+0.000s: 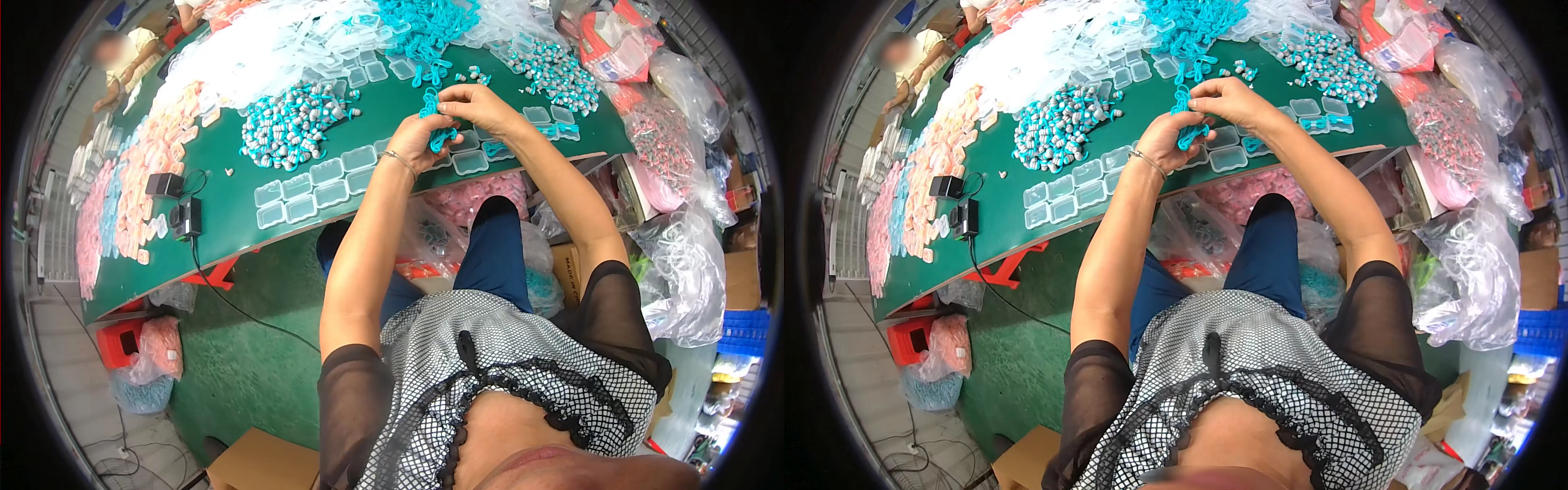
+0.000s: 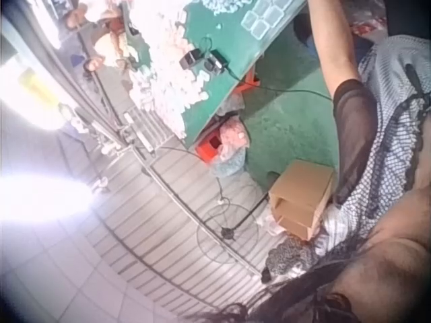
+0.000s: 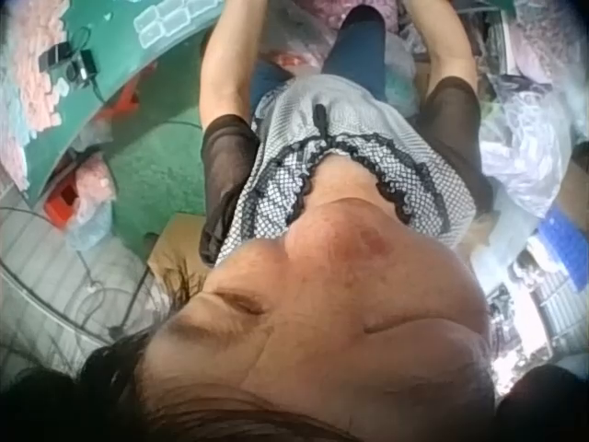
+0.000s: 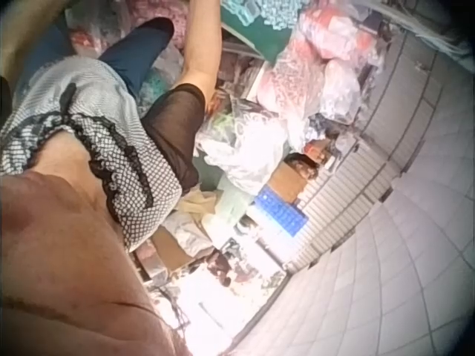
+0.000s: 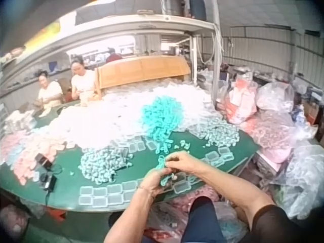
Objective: Sorting small blue and white plastic components into individual clear containers.
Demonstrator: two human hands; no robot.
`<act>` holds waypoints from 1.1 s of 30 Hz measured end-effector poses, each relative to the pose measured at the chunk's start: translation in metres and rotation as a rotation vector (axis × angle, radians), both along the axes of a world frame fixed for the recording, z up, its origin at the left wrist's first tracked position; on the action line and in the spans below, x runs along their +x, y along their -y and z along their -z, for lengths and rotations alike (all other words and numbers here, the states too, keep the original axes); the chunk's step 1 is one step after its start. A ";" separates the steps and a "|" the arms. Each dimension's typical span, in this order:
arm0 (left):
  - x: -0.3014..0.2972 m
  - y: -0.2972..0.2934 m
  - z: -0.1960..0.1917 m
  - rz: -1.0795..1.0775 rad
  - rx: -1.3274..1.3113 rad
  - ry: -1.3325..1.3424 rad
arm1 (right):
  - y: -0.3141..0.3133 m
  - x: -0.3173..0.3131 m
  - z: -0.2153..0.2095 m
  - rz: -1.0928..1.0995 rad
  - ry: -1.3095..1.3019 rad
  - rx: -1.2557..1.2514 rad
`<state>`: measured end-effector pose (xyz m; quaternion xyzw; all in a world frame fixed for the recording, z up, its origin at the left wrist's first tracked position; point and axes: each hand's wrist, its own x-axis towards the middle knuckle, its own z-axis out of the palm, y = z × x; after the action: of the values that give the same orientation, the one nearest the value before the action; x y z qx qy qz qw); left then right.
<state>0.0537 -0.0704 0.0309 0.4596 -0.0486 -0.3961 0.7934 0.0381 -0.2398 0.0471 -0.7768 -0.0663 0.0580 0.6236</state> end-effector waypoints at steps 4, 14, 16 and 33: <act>0.000 -0.004 -0.001 -0.016 0.006 -0.031 | 0.003 -0.007 -0.007 0.185 0.050 0.028; 0.008 -0.021 0.005 -0.202 -0.214 -0.128 | 0.023 -0.075 0.012 -0.026 0.691 -0.895; 0.006 -0.019 0.006 -0.188 -0.220 -0.130 | 0.020 -0.075 0.018 -0.017 0.740 -0.878; 0.000 -0.026 0.011 -0.238 -0.274 -0.232 | 0.015 -0.071 0.003 -0.109 0.736 -0.981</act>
<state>0.0536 -0.0444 0.0204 0.3012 0.0440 -0.3396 0.8899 -0.0331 -0.2551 0.0444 -0.9377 -0.2823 -0.1585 0.1261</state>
